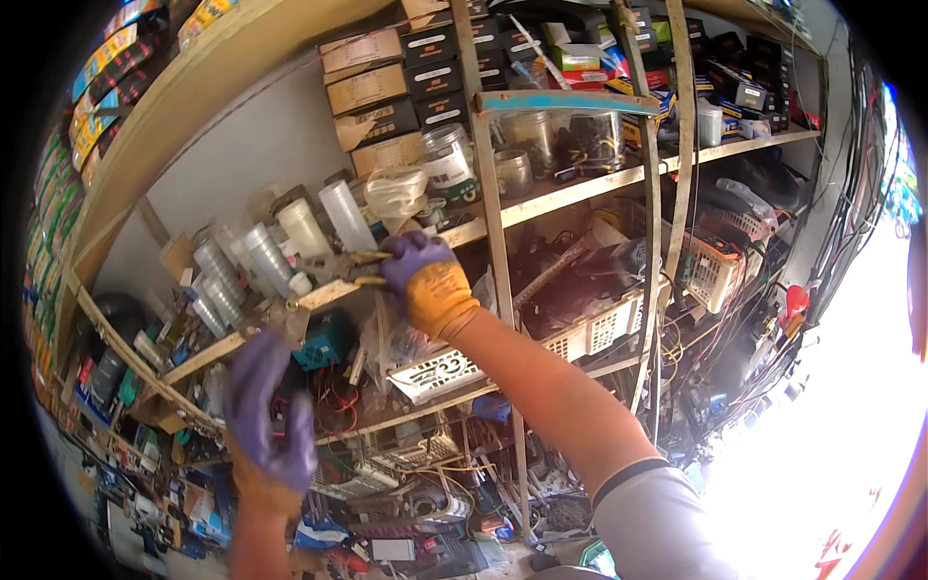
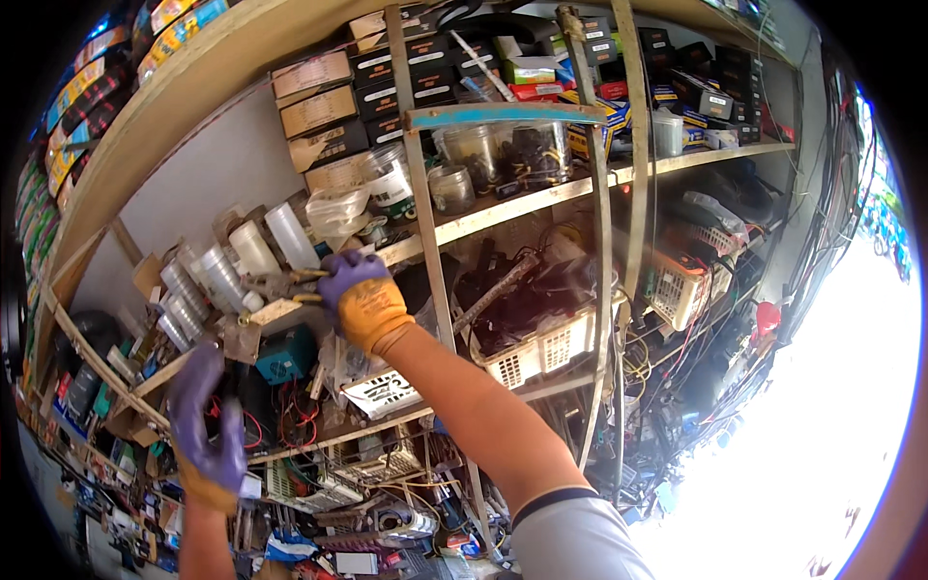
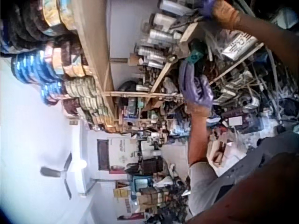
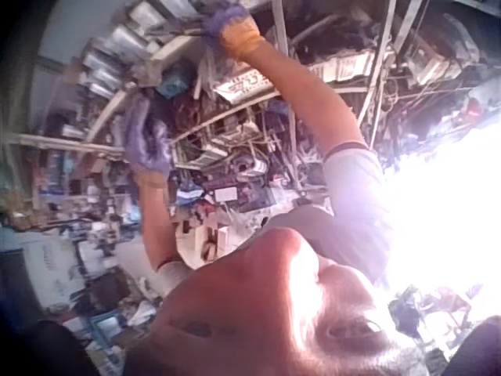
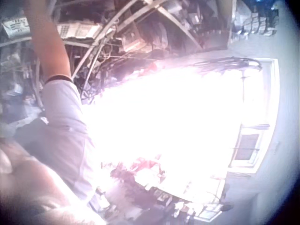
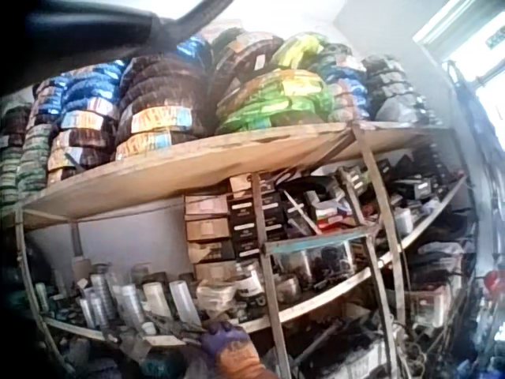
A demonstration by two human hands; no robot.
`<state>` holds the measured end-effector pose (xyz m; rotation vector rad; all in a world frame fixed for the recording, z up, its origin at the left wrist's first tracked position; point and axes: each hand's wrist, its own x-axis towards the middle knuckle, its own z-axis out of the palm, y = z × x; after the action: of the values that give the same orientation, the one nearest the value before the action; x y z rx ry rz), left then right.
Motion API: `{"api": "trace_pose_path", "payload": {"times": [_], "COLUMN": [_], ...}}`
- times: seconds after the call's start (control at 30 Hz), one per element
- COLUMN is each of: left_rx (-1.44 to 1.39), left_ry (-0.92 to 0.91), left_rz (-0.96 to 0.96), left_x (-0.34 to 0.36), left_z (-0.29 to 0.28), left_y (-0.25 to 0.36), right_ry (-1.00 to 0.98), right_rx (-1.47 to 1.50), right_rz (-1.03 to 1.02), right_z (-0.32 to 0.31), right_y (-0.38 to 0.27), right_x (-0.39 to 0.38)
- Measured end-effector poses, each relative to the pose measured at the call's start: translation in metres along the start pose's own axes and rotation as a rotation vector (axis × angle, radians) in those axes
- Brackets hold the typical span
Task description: The person retrieves a wrench and a spring from a workshop shelf and proceeds to repair the rear suspension of a scooter. They use the wrench to adjust the spring assembly on the scooter's rear wheel while kneeling on the sidewalk.
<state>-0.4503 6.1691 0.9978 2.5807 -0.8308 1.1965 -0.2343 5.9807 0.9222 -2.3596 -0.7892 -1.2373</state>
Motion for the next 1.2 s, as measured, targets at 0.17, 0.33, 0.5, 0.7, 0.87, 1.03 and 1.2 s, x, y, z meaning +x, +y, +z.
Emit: {"api": "trace_pose_path", "payload": {"times": [0.17,0.33,0.5,0.7,0.87,1.03,1.2], "left_rx": [0.118,0.089,0.022,0.048,0.032,-0.01,-0.038], "left_ry": [0.061,-0.197,-0.484,-0.622,-0.691,-0.68,-0.603], "left_rz": [0.281,0.337,0.022,0.433,0.327,0.282,0.215], "left_x": [0.17,0.292,0.365,0.417,0.427,0.417,0.424], "left_z": [0.032,0.139,0.199,0.25,0.27,0.301,0.301], "left_y": [-0.004,-0.074,-0.084,-0.105,-0.117,-0.136,-0.139], "right_ry": [0.029,-0.028,-0.108,-0.117,-0.231,-0.027,0.29], "right_rx": [0.101,0.034,0.106,0.136,0.102,0.328,0.056], "right_rz": [0.0,-0.021,-0.036,-0.094,-0.114,-0.2,-0.198], "right_z": [0.006,0.018,0.014,0.014,0.008,0.025,0.122], "right_y": [-0.028,-0.024,-0.013,-0.013,-0.008,0.012,-0.005], "right_x": [0.016,0.01,0.008,0.008,0.008,-0.003,-0.005]}}
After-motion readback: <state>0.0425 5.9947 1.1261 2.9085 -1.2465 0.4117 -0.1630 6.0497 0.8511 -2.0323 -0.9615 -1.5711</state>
